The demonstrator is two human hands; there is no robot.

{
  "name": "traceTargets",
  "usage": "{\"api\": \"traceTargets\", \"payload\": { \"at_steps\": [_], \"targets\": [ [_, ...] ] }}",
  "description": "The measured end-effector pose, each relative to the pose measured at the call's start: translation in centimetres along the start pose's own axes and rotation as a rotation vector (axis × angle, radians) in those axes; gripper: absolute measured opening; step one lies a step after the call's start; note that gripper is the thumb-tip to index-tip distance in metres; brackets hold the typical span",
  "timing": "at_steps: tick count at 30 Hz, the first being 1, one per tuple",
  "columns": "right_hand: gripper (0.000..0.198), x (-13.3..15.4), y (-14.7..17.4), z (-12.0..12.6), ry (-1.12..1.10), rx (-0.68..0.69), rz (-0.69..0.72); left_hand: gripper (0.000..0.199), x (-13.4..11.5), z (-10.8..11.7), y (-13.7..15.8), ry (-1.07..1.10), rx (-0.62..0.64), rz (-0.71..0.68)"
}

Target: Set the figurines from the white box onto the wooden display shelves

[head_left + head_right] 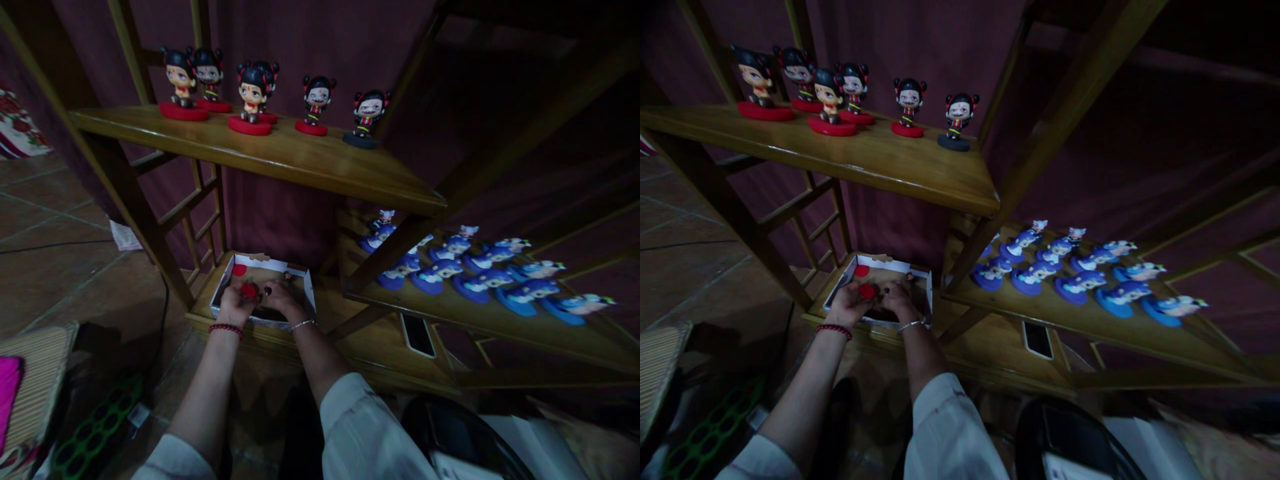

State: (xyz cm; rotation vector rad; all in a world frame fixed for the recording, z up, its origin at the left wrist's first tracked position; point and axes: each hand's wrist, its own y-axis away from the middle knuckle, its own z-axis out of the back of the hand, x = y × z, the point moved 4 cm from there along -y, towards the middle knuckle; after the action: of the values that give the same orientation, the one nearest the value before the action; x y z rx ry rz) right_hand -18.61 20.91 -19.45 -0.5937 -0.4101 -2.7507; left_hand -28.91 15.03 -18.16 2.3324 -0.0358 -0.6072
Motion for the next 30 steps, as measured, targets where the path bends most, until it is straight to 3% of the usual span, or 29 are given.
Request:
{"api": "traceTargets", "payload": {
  "at_steps": [16,26,30],
  "targets": [
    [0.027,-0.8,0.6,0.7,-0.134,-0.017,-0.06,0.017,0.9,-0.3,-0.4,-0.005,0.014,0.052],
    [0.033,-3.2,0.0,-0.5,-0.302,-0.074,-0.168,0.016,1.3,-0.4,-0.5,-0.028,-0.022,0.088],
    [0.035,-3.9,-0.5,-1.1,-0.334,-0.113,-0.143,0.012,1.4,-0.2,-0.6,-0.042,-0.017,0.129]
  ]
}}
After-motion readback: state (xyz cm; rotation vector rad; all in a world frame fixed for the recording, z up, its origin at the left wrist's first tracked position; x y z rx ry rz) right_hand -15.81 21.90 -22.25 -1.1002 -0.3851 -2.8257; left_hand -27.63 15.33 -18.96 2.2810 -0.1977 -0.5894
